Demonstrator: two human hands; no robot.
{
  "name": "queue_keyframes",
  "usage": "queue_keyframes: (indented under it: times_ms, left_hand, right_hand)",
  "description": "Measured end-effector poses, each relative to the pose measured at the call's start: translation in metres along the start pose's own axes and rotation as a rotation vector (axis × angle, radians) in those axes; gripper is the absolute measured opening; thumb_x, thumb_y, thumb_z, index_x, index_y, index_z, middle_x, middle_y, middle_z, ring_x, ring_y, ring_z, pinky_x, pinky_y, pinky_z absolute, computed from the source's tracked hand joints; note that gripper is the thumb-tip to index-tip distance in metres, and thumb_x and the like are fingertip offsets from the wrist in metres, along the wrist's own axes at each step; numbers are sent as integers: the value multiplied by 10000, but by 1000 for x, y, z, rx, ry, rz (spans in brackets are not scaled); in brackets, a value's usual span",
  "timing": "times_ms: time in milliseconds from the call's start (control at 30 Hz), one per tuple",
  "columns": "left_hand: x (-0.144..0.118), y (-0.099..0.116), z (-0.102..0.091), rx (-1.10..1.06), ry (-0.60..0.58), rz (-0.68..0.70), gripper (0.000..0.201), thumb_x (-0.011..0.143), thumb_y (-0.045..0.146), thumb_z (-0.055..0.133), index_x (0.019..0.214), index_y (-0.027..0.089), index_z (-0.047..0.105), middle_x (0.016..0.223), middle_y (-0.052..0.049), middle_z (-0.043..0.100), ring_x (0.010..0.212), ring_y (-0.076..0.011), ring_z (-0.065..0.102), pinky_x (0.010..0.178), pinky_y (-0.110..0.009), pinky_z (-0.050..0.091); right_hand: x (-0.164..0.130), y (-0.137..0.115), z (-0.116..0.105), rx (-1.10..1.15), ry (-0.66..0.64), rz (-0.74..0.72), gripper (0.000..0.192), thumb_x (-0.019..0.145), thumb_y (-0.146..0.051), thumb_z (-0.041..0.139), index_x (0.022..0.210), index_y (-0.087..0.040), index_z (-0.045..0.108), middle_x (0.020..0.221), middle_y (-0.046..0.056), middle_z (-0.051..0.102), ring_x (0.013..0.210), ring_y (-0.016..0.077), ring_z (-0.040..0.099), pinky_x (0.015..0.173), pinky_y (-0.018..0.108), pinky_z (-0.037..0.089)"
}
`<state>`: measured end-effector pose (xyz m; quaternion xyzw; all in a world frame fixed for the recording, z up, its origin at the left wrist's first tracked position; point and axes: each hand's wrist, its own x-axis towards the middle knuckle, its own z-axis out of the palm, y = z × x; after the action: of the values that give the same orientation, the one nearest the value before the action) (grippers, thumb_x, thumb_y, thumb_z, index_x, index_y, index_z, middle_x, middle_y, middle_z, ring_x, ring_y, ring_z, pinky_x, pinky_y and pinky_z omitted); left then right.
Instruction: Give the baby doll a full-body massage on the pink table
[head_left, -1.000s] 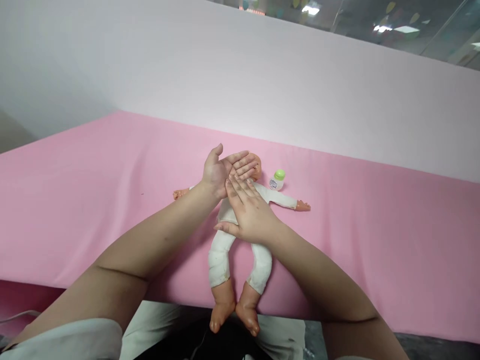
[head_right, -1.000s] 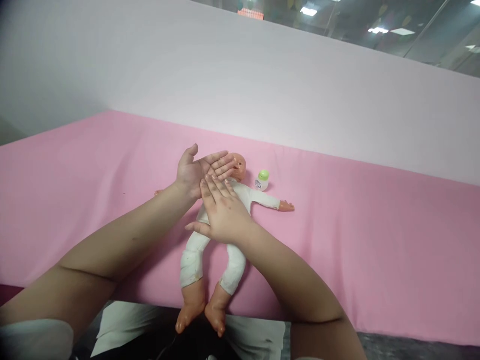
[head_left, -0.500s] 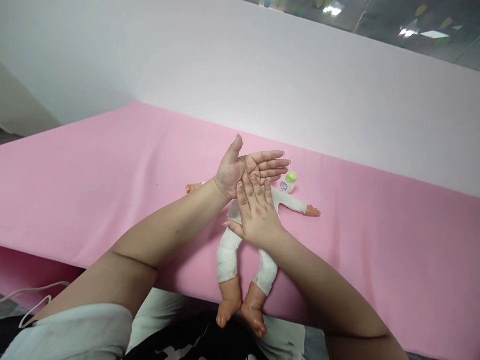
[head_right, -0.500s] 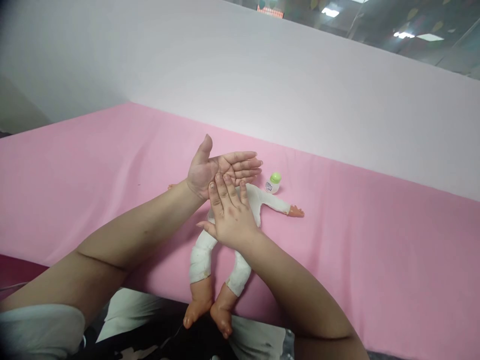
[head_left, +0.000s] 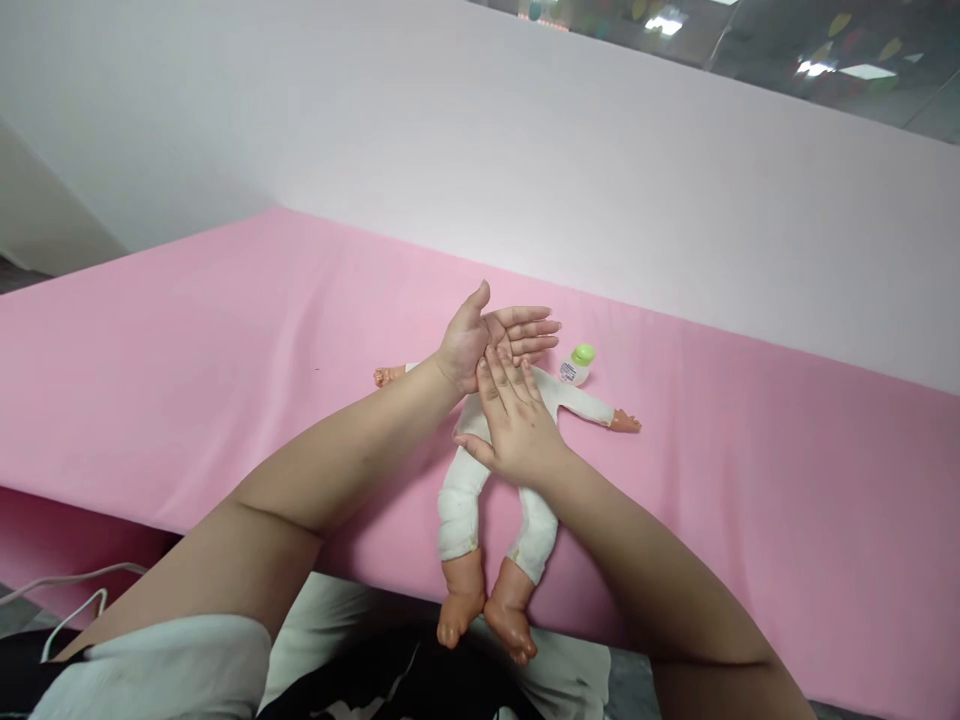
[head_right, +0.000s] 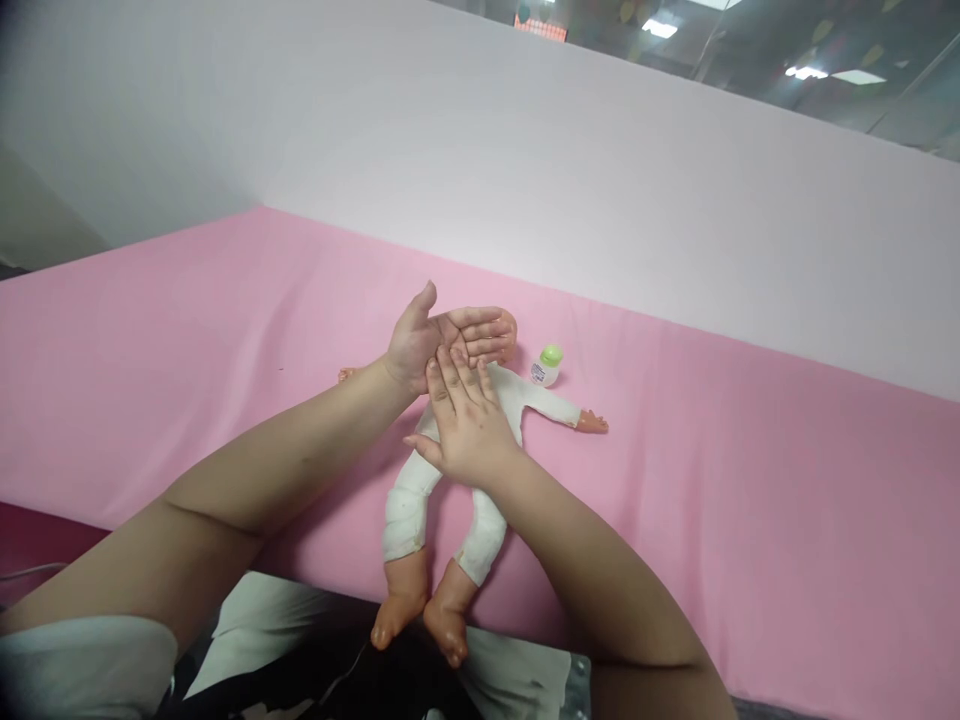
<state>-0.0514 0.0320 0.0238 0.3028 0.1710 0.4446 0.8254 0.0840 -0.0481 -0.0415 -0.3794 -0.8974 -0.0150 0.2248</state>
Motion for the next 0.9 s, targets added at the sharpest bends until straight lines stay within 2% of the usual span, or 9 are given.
queue_keyframes:
  times_ms: [67, 133, 233, 300, 367, 467, 667, 767, 900]
  left_hand:
    - [5, -5, -9, 75, 60, 60, 744, 1052, 736, 395, 1165, 101, 766, 1135, -219, 812, 1110, -336, 790, 997, -442, 612]
    - [6, -11, -19, 193, 169, 129, 616, 1070, 636, 447, 1023, 115, 773, 993, -192, 816, 982, -295, 798, 929, -407, 618]
    - [-4, -23, -40, 447, 314, 235, 375, 1007, 489, 632, 862, 166, 755, 875, -111, 788, 816, -219, 742, 859, -353, 595]
    - [-14, -29, -56, 649, 332, 273, 224, 901, 392, 769, 785, 202, 743, 830, -64, 750, 827, -216, 701, 877, -348, 570]
    - [-22, -34, -72, 867, 298, 317, 114, 811, 315, 832, 771, 235, 761, 854, -55, 722, 937, -260, 679, 952, -376, 549]
    - [-25, -38, -89, 1102, 220, 398, 88, 755, 269, 827, 831, 272, 783, 940, -78, 691, 1077, -327, 629, 1095, -456, 489]
    - [-16, -39, -103, 1354, 149, 473, 119, 844, 292, 735, 959, 273, 762, 976, -92, 650, 1048, -338, 606, 1151, -517, 430]
    - [-17, -39, -105, 1403, 148, 481, 174, 880, 305, 706, 1043, 271, 756, 1058, -109, 675, 1122, -356, 604, 1189, -532, 401]
    - [-21, -41, -104, 1345, 170, 466, 225, 884, 308, 721, 1101, 284, 772, 1172, -117, 694, 1238, -374, 588, 1264, -533, 340]
  right_hand:
    - [1, 7, -3, 74, -12, 4, 959, 1047, -586, 572, 1753, -87, 157, 1818, 208, 197, 1722, 352, 88, 1377, 664, 143]
    - [-1, 17, -6, 162, 10, -5, 865, 1060, -573, 549, 1727, -90, 285, 1777, 203, 330, 1695, 327, 243, 1372, 607, 248]
    - [-11, 38, -7, 250, 82, -18, 694, 1054, -508, 558, 1642, -147, 493, 1662, 166, 540, 1601, 301, 456, 1333, 560, 372]
    - [-21, 51, -5, 273, 133, 6, 591, 1046, -463, 552, 1562, -179, 599, 1590, 154, 621, 1530, 293, 552, 1289, 559, 440]
    - [-30, 58, 0, 285, 159, 29, 533, 1047, -436, 531, 1497, -183, 661, 1534, 161, 670, 1475, 289, 610, 1263, 563, 471]
    - [-37, 54, 6, 277, 105, -9, 546, 1048, -459, 533, 1504, -185, 656, 1516, 160, 685, 1480, 300, 603, 1300, 598, 408]
    - [-39, 22, -1, 221, -78, -19, 607, 1069, -571, 531, 1534, -194, 630, 1617, 151, 595, 1585, 348, 469, 1342, 666, 267]
    - [-43, 9, -10, 278, -161, -150, 676, 1054, -626, 544, 1546, -167, 611, 1610, 161, 602, 1585, 334, 470, 1356, 616, 265]
    - [-45, 3, -16, 342, -255, -282, 760, 1057, -699, 493, 1570, -145, 577, 1670, 161, 531, 1608, 302, 441, 1371, 547, 263]
